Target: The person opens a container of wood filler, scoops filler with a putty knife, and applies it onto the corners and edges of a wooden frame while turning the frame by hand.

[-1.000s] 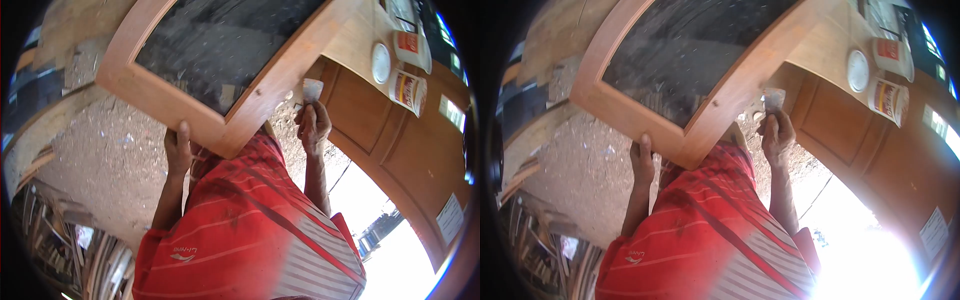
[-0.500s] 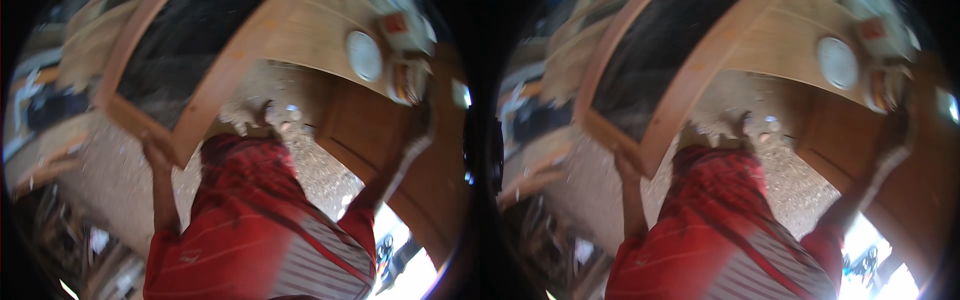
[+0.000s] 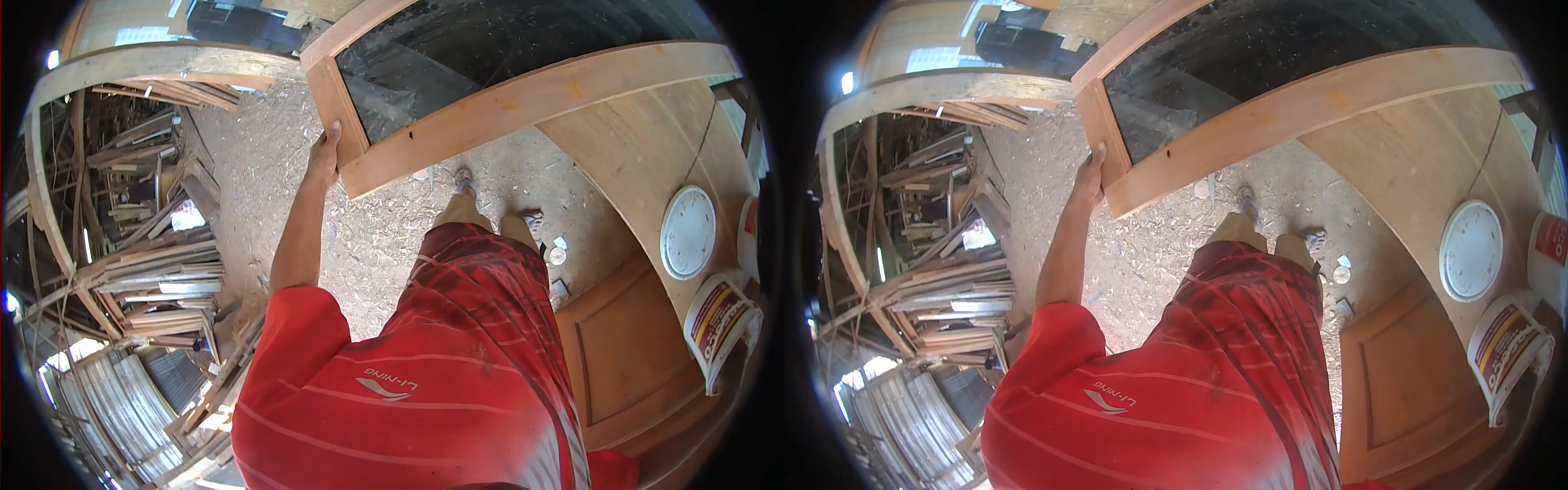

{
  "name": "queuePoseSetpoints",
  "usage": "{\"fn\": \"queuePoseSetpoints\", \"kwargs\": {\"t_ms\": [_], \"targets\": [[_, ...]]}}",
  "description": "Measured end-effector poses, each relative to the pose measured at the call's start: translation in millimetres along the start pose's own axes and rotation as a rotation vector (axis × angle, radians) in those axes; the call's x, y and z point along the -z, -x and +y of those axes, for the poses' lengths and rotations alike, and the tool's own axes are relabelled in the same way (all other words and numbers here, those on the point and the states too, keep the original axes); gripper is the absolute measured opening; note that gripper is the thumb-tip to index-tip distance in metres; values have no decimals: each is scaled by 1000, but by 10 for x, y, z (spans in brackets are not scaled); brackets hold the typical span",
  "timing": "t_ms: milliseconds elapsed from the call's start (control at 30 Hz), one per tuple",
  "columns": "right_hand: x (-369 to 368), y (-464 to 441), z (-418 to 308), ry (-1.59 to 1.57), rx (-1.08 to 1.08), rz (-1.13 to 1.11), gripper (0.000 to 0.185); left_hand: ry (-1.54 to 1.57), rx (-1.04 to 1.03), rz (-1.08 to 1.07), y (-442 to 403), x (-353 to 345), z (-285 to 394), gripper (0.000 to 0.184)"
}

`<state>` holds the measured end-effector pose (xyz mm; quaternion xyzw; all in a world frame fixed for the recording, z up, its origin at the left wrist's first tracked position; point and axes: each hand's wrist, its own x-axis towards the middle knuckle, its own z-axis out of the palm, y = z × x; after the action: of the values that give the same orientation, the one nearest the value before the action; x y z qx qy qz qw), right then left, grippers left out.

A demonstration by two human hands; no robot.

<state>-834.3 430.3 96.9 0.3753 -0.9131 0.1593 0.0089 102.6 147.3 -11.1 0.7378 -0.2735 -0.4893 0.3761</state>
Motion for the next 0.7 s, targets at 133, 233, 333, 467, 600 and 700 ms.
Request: {"fn": "queuePoseSetpoints", "kwargs": {"t_ms": [133, 233, 333, 467, 600, 700], "targets": [[-120, -124, 22, -23, 19, -93, 33, 32, 25, 13, -44, 34, -100, 102], [-154, -185, 19, -43, 25, -141, 32, 42, 27, 62, 7, -82, -68, 97], [-150, -249, 22, -66, 42, -178, 31, 55, 3, 93, 26, -132, -72, 96], [-179, -301, 24, -86, 67, -237, 30, 41, -3, 136, -19, -101, -111, 95], [-202, -329, 6, -101, 76, -286, 28, 15, -20, 153, -6, -95, -149, 96], [-196, -331, -3, -122, 76, -303, 28, 19, -29, 155, -21, -104, -157, 96]]}}
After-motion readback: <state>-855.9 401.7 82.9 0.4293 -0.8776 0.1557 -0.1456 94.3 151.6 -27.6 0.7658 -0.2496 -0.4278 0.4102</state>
